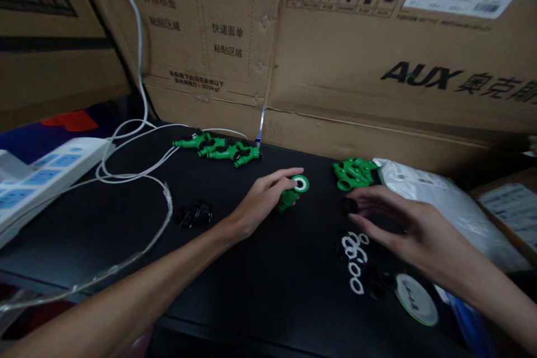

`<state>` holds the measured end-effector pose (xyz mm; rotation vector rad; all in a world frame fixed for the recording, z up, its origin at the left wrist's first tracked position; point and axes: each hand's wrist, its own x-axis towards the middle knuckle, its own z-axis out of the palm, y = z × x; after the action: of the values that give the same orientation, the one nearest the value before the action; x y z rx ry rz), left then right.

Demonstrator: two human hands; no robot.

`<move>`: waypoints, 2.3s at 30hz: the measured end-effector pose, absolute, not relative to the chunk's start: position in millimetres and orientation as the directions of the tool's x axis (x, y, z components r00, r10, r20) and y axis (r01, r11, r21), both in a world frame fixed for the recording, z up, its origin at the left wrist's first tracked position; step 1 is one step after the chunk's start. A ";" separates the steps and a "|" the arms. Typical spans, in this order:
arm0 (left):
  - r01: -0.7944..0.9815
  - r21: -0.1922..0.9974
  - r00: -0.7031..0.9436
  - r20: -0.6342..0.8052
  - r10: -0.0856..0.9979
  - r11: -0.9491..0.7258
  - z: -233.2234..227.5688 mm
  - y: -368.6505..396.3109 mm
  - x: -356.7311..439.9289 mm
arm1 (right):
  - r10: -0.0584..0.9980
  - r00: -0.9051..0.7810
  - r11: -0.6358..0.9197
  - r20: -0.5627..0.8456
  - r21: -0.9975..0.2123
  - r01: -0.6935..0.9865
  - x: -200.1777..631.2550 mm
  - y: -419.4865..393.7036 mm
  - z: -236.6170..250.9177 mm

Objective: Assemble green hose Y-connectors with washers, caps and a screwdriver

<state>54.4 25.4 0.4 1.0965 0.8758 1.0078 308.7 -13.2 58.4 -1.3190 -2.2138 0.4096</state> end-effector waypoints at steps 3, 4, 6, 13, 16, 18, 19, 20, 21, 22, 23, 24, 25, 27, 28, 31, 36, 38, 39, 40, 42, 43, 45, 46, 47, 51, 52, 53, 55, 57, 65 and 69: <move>-0.239 0.961 0.273 -0.071 0.959 0.139 0.5 25.5 54.0 | 0.826 -0.457 0.564 0.330 -0.517 0.644 274.5 4.9 62.6; -0.247 0.959 0.264 -0.069 0.962 0.137 0.3 25.3 54.1 | 0.809 -0.467 0.588 0.358 -0.512 0.626 267.1 10.1 59.9; -0.260 0.958 0.260 -0.051 0.964 0.120 -0.2 24.9 54.8 | 0.784 -0.462 0.620 0.415 -0.497 0.607 258.4 17.3 50.3; -0.219 0.976 0.219 0.054 0.974 -0.005 -2.9 25.8 56.0 | 0.696 -0.475 0.705 0.539 -0.385 0.596 257.1 16.7 21.5; -0.204 0.979 0.203 0.064 0.977 -0.022 -4.3 26.2 55.6 | 0.689 -0.454 0.704 0.564 -0.375 0.602 256.5 15.2 19.4; -0.175 0.984 0.167 0.072 0.983 -0.042 -3.9 25.7 56.0 | 0.710 -0.428 0.688 0.560 -0.422 0.590 255.7 14.6 18.1; -0.160 0.986 0.144 0.069 0.987 -0.045 -3.3 25.2 56.4 | 0.729 -0.405 0.670 0.551 -0.457 0.585 255.3 14.2 17.3; -0.152 0.988 0.120 0.058 0.991 -0.040 -2.3 24.5 57.0 | 0.752 -0.380 0.647 0.539 -0.493 0.582 254.9 13.7 16.5; -0.153 0.988 0.099 0.038 0.994 -0.023 -1.3 23.9 57.6 | 0.772 -0.353 0.624 0.529 -0.524 0.580 254.5 13.2 15.8; -0.165 0.986 0.081 0.010 0.997 0.004 -0.2 23.3 58.2 | 0.784 -0.332 0.609 0.525 -0.544 0.578 254.0 12.7 15.3; -0.185 0.982 0.069 -0.023 0.997 0.035 0.6 22.9 58.6 | 0.787 -0.319 0.603 0.528 -0.549 0.578 253.5 12.2 15.1; -0.210 0.975 0.067 -0.053 0.996 0.066 1.2 22.7 59.0 | 0.781 -0.315 0.608 0.539 -0.539 0.584 252.9 11.8 15.2; -0.237 0.967 0.086 -0.076 0.993 0.094 1.5 22.6 59.1 | 0.767 -0.318 0.620 0.557 -0.517 0.590 252.4 11.5 15.6; -0.285 0.948 0.185 -0.090 0.979 0.141 1.8 22.5 59.1 | 0.736 -0.337 0.650 0.588 -0.471 0.597 251.2 11.1 16.7; -0.306 0.938 0.244 -0.090 0.965 0.165 2.0 22.3 59.0 | 0.725 -0.349 0.661 0.594 -0.458 0.595 250.6 11.0 17.2; -0.365 0.900 0.321 -0.120 0.939 0.240 3.7 21.3 58.9 | 0.708 -0.360 0.678 0.608 -0.442 0.587 249.5 10.6 18.0; -0.386 0.885 0.290 -0.152 0.945 0.261 7.6 19.3 58.7 | 0.696 -0.363 0.689 0.620 -0.431 0.583 248.6 9.2 17.0; -0.371 0.894 0.295 -0.144 0.945 0.252 8.3 19.3 58.5 | 0.697 -0.359 0.688 0.620 -0.440 0.577 248.6 8.6 16.4; -0.363 0.897 0.294 -0.145 0.945 0.251 8.6 19.5 58.4 | 0.697 -0.361 0.690 0.619 -0.442 0.574 248.7 8.5 16.1; -0.355 0.901 0.291 -0.148 0.945 0.250 8.9 19.8 58.3 | 0.697 -0.369 0.692 0.614 -0.442 0.572 248.9 8.4 15.8; -0.340 0.906 0.286 -0.155 0.946 0.251 9.7 20.3 57.9 | 0.698 -0.390 0.695 0.601 -0.437 0.571 249.5 8.2 15.8; -0.334 0.908 0.283 -0.158 0.946 0.252 10.1 20.4 57.7 | 0.697 -0.398 0.697 0.596 -0.432 0.572 249.7 8.0 16.1; -0.320 0.912 0.279 -0.166 0.946 0.255 10.8 20.2 57.4 | 0.701 -0.399 0.692 0.591 -0.429 0.581 249.9 7.2 16.8; -0.316 0.914 0.278 -0.168 0.946 0.255 11.0 19.9 57.3 | 0.707 -0.394 0.685 0.587 -0.430 0.588 249.8 6.5 17.2; -0.315 0.914 0.281 -0.167 0.945 0.255 11.0 19.6 57.2 | 0.714 -0.386 0.677 0.583 -0.435 0.594 249.7 5.8 17.4; -0.322 0.911 0.303 -0.158 0.940 0.257 9.3 18.3 57.1 | 0.741 -0.355 0.647 0.570 -0.464 0.605 249.2 3.6 16.6; -0.322 0.910 0.310 -0.158 0.938 0.260 8.6 18.2 57.2 | 0.739 -0.351 0.645 0.574 -0.455 0.614 249.4 3.3 16.3; -0.321 0.910 0.317 -0.159 0.935 0.263 8.0 18.2 57.3 | 0.736 -0.350 0.644 0.579 -0.440 0.626 249.6 3.2 16.1; -0.320 0.907 0.323 -0.167 0.932 0.274 7.0 18.4 57.6 | 0.739 -0.358 0.639 0.570 -0.426 0.641 250.7 3.4 16.1; -0.324 0.903 0.318 -0.177 0.931 0.282 6.5 18.6 57.9 | 0.759 -0.380 0.633 0.529 -0.463 0.620 252.4 4.4 16.5; -0.308 0.904 0.328 -0.191 0.925 0.296 7.2 19.5 57.8 | 0.867 -0.365 0.499 0.339 -0.570 0.653 253.1 5.4 26.0; -0.296 0.907 0.335 -0.194 0.922 0.299 8.0 19.8 57.4 | 0.873 -0.341 0.485 0.350 -0.540 0.688 252.0 3.4 30.2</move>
<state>57.4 19.8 8.0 0.9044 0.8535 0.9544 252.0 3.4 30.2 -1.2817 -2.1288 0.3968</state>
